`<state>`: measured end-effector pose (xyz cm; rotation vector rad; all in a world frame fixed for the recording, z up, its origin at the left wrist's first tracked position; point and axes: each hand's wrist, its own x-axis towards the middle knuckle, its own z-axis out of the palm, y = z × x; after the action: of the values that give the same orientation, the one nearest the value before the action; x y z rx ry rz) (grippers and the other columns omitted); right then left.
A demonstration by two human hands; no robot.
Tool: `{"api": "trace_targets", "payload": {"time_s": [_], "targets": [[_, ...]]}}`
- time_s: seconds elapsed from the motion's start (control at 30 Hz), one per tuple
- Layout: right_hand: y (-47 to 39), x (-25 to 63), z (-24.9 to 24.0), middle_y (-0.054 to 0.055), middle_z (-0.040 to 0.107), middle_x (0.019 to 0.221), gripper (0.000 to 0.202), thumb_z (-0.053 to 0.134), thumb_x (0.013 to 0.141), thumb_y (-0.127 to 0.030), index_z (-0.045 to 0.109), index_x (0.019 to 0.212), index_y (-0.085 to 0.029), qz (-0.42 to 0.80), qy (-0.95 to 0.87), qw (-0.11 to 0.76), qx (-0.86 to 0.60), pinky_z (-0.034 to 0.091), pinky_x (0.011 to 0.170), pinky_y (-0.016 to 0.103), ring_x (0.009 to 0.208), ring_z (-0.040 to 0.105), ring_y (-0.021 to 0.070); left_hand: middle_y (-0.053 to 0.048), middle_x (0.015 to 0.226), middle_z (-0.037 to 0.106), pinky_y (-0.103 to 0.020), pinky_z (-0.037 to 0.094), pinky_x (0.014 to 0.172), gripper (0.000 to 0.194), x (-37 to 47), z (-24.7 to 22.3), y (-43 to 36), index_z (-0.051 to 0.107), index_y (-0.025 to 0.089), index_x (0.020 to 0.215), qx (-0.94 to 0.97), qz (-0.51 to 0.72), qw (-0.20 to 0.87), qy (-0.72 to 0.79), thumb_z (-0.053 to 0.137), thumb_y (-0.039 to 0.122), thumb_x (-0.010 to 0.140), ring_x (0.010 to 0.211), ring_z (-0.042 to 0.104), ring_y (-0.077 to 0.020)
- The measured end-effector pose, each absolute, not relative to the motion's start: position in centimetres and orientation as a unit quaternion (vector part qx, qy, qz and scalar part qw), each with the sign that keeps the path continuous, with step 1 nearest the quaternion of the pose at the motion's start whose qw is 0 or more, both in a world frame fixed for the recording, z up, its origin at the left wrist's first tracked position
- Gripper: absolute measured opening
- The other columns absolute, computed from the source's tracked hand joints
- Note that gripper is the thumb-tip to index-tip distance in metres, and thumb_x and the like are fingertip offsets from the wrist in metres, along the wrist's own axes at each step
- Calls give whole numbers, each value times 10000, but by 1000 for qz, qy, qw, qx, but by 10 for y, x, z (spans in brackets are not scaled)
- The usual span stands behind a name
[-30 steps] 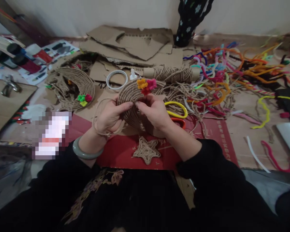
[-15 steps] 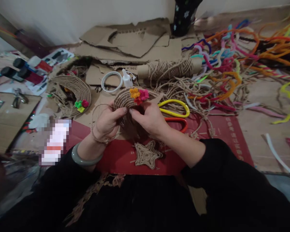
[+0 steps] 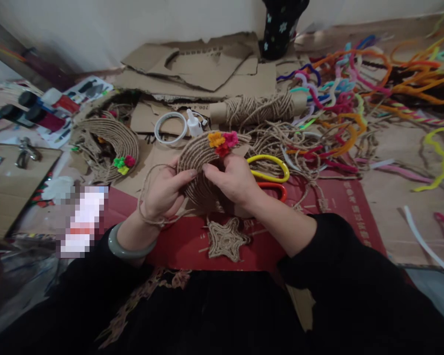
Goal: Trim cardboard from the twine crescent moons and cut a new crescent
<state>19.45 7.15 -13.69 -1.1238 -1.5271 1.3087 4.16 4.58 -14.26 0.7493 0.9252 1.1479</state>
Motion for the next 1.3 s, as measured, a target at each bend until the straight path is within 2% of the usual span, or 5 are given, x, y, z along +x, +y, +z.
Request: {"api": "trace_targets", "payload": {"time_s": [0.37,0.6,0.87,1.13,1.3], "targets": [[74,193,-143,-31,489,456,304,648,714,-399,510,519,-211,561,-545,433,-449,364,468,247,457,433,84,-5,835,742,-341,605,744,383,39,-143,50,598,199,950,327,507,682,413,833,230,649,788,742,-207],[80,194,-145,-43,506,481,321,716,704,-444,541,569,-212,574,-464,503,-450,352,442,240,433,431,70,-28,933,758,-341,584,894,372,40,-145,51,642,185,976,339,523,683,382,854,284,686,939,733,-208],[90,208,-143,-37,583,587,77,691,695,-204,628,740,-201,579,-458,527,-422,400,468,216,496,520,79,-7,860,741,-309,603,760,342,27,-150,59,666,198,936,340,528,660,412,849,260,654,783,718,-174],[116,241,-125,10,642,728,187,498,903,-209,652,799,-229,492,-381,625,-472,484,638,255,661,604,105,0,733,674,-288,558,585,294,24,-143,60,644,202,886,351,522,646,433,801,291,654,641,686,-176],[101,247,-115,7,699,826,74,693,801,-259,718,859,-221,418,-595,518,-450,488,730,307,767,629,147,4,721,682,-249,508,551,261,24,-142,59,677,180,832,435,479,612,455,820,273,635,581,609,-123]]}}
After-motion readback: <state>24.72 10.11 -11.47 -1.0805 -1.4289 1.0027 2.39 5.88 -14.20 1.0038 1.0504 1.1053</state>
